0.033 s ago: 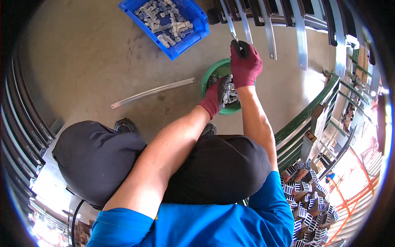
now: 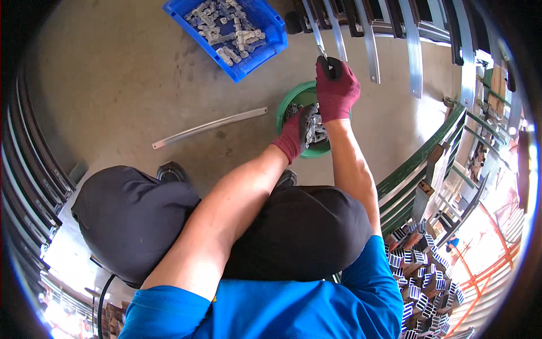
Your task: The person assembles metal frame components by hand, securing them with bolts using pliers.
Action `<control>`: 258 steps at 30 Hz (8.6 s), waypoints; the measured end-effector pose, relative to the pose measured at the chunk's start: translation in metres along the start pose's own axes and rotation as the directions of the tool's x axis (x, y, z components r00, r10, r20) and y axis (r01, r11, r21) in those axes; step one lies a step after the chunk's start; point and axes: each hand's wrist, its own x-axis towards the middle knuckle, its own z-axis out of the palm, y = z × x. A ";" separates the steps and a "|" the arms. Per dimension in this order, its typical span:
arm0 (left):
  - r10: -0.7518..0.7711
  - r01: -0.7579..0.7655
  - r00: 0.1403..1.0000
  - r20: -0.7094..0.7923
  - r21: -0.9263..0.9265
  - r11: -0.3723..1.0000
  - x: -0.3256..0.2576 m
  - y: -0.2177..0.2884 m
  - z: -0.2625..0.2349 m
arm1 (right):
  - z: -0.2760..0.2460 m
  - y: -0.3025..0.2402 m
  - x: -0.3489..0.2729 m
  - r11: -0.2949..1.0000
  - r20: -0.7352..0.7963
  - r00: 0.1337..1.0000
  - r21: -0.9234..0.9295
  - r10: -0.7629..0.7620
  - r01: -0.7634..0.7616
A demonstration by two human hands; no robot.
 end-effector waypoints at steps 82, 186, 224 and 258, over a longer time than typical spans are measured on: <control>-0.027 0.028 1.000 -0.012 0.122 0.992 -0.008 0.032 0.008 | -0.062 -0.018 -0.031 0.933 -0.138 0.989 0.344 -0.060 0.104; -0.025 0.015 0.999 0.042 0.221 0.975 -0.029 0.048 0.015 | -0.046 -0.101 0.030 0.778 -0.208 0.973 0.627 0.103 0.051; -0.069 0.016 0.990 0.121 0.393 0.919 -0.039 0.034 0.061 | -0.198 -0.091 -0.036 0.761 -0.183 0.971 0.649 0.151 0.004; -0.117 0.073 0.987 0.109 0.348 0.935 -0.038 0.033 0.062 | -0.185 -0.061 -0.020 0.969 -0.312 0.950 0.223 -0.035 0.109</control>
